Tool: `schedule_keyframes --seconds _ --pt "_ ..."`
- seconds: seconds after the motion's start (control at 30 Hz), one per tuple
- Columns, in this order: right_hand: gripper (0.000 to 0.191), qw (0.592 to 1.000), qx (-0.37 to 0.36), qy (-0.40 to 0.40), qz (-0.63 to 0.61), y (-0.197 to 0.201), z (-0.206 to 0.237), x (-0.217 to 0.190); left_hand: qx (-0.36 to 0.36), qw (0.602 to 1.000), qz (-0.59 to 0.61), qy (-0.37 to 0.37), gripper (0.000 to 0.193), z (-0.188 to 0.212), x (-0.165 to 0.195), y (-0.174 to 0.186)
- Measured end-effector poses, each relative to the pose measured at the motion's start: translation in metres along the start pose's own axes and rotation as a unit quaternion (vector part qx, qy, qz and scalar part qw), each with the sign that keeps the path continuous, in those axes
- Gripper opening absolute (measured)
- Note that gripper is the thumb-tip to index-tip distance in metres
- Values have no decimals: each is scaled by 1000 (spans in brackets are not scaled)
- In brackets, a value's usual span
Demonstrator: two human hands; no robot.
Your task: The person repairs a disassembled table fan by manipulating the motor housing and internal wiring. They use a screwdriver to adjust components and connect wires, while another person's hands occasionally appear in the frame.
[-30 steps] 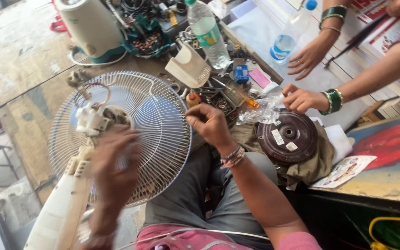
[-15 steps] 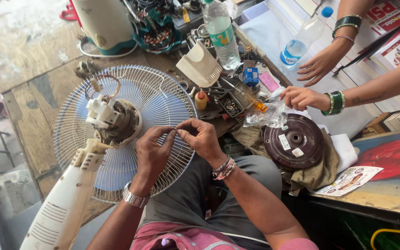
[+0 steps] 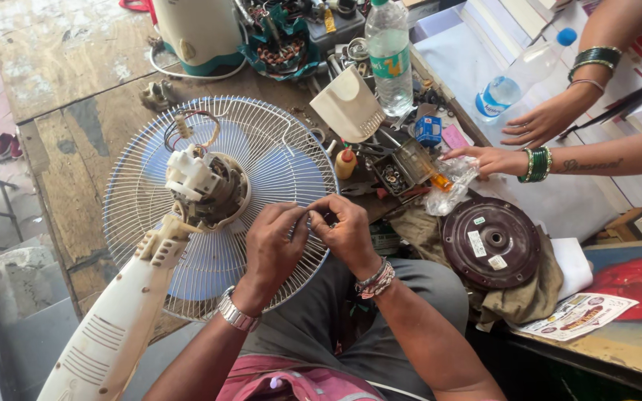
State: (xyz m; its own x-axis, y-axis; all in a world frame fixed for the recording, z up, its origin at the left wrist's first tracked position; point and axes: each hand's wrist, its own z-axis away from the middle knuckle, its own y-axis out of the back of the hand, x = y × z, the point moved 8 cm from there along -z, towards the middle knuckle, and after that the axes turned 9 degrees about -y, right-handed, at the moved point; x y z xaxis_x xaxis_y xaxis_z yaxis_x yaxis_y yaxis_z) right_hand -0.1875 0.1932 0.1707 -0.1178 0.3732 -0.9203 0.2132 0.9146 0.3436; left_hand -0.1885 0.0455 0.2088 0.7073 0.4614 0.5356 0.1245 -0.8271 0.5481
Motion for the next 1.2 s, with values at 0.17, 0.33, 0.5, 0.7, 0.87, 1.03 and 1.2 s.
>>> schedule_keyframes --seconds 0.17,0.33,0.5,0.7,0.87,1.03,1.2 --pt "7 999 35 13 15 4 3 -1 10 998 -29 -58 24 0 16 0" --pt "9 999 38 -25 -19 5 8 11 -13 997 -35 -72 25 4 21 -6" --pt "10 987 3 -86 -138 5 2 20 -3 989 93 113 16 0 -18 -17" --pt "11 993 17 -87 -79 12 1 17 -15 935 211 285 15 15 -41 -37" --pt "9 999 46 4 -19 17 2 5 6 959 182 218 14 10 -30 -36" --pt "10 996 77 -35 -28 24 2 11 -1 970 185 156 22 7 -15 -37" --pt "13 993 120 11 11 27 8 0 -12 974 192 122 42 12 -5 -39"
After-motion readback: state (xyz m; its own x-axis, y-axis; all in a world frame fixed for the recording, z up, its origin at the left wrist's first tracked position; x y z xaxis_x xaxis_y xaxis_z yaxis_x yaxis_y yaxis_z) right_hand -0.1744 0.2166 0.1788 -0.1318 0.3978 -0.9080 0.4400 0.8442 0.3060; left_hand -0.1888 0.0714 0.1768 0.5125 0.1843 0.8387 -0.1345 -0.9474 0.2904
